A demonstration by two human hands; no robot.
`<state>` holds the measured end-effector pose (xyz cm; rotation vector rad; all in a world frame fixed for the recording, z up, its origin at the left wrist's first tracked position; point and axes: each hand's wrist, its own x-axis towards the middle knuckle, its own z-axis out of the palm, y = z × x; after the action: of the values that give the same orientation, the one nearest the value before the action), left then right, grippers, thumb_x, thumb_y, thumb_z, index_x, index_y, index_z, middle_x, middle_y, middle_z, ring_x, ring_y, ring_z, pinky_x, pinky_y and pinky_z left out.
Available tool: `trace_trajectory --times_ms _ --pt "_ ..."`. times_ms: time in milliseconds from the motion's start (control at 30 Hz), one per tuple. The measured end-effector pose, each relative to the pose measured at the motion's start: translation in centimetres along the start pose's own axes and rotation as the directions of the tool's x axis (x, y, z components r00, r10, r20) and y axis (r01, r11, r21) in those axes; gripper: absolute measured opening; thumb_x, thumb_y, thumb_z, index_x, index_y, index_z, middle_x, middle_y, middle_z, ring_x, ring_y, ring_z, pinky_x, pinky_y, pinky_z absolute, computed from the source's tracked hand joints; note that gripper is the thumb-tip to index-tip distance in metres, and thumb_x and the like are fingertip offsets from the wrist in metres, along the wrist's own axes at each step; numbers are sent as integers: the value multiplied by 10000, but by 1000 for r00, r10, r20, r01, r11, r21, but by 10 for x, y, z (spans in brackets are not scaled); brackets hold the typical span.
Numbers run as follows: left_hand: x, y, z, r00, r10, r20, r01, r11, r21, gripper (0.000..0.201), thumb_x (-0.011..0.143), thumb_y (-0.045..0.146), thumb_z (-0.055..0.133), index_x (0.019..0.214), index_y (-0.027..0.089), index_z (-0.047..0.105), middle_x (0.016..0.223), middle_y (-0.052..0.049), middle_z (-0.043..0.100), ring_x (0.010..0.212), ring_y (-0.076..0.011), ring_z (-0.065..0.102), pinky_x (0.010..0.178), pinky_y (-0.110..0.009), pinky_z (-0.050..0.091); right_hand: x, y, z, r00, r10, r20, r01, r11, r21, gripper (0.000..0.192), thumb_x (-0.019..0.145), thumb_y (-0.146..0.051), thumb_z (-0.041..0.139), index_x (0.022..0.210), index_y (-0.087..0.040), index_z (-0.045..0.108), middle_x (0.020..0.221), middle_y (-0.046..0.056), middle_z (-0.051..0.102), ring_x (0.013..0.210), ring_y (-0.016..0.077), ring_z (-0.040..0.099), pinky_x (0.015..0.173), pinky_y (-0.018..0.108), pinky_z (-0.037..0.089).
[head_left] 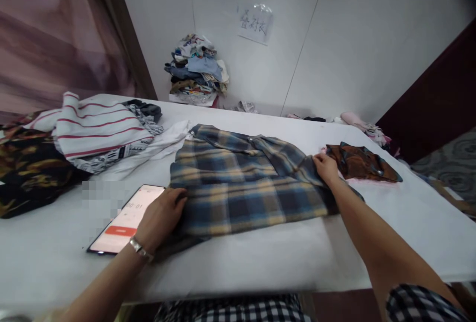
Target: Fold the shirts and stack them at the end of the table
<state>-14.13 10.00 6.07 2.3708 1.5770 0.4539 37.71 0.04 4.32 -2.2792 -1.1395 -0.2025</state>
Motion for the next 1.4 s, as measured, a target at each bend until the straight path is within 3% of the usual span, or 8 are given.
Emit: trace_trajectory --times_ms 200,433,733,900,1033,1133,1233,1400 --pt "1 9 -12 992 90 -93 -77 988 133 381 864 378 386 1154 216 573 1161 -77 617 969 -250 614 784 -368 504 -11 14 11 988 -2 152 22 991 -131 281 825 -287 485 996 -185 683 946 82 719 857 214 642 733 292 444" --pt "51 47 -18 964 263 -27 -263 965 11 333 865 362 427 1113 210 588 1186 -71 607 1014 -223 603 855 -343 481 10 -18 17 973 -63 221 93 988 -127 460 860 -403 473 1226 -145 577 1106 144 678 1003 258 633 848 341 455" --pt "50 87 27 877 456 152 -442 889 -118 228 806 258 512 991 236 645 1087 -75 653 946 -255 639 822 -350 504 49 -50 36 939 5 343 49 988 -148 249 750 -297 604 901 -135 719 831 108 721 785 228 663 684 281 467" --pt "51 79 22 896 423 137 -392 896 -206 247 831 282 481 1024 212 616 1069 -76 644 883 -218 635 813 -352 493 35 -79 4 954 -217 204 217 976 22 248 847 -244 488 965 -192 700 940 65 691 897 190 621 787 276 461" --pt "51 77 14 926 351 136 -302 909 -288 313 849 368 468 1079 193 590 895 -41 651 717 -169 621 728 -327 505 -34 -112 -30 747 -663 -39 658 730 184 275 878 -173 440 1002 -230 679 1003 75 651 941 195 581 803 316 466" --pt "48 81 19 927 370 57 -340 896 -286 396 849 361 477 1202 189 521 1059 -72 632 822 -178 631 788 -338 511 -97 -120 -39 534 -843 58 821 534 204 276 886 -139 430 1001 -225 666 976 72 657 882 184 577 763 317 466" --pt "45 92 30 852 521 -45 -520 835 -181 537 817 262 520 1337 193 407 1380 -121 454 1177 -235 513 972 -393 440 -141 -108 -37 449 -885 123 855 466 229 264 897 -138 426 1003 -217 655 894 62 666 788 171 585 714 316 462" --pt "49 121 52 586 809 51 -810 585 33 625 767 91 492 1373 216 400 1507 -121 303 1357 -266 313 1045 -458 340 -164 -78 -39 552 -823 135 796 568 207 292 904 -151 421 1108 -237 611 930 53 674 833 179 605 733 328 474"
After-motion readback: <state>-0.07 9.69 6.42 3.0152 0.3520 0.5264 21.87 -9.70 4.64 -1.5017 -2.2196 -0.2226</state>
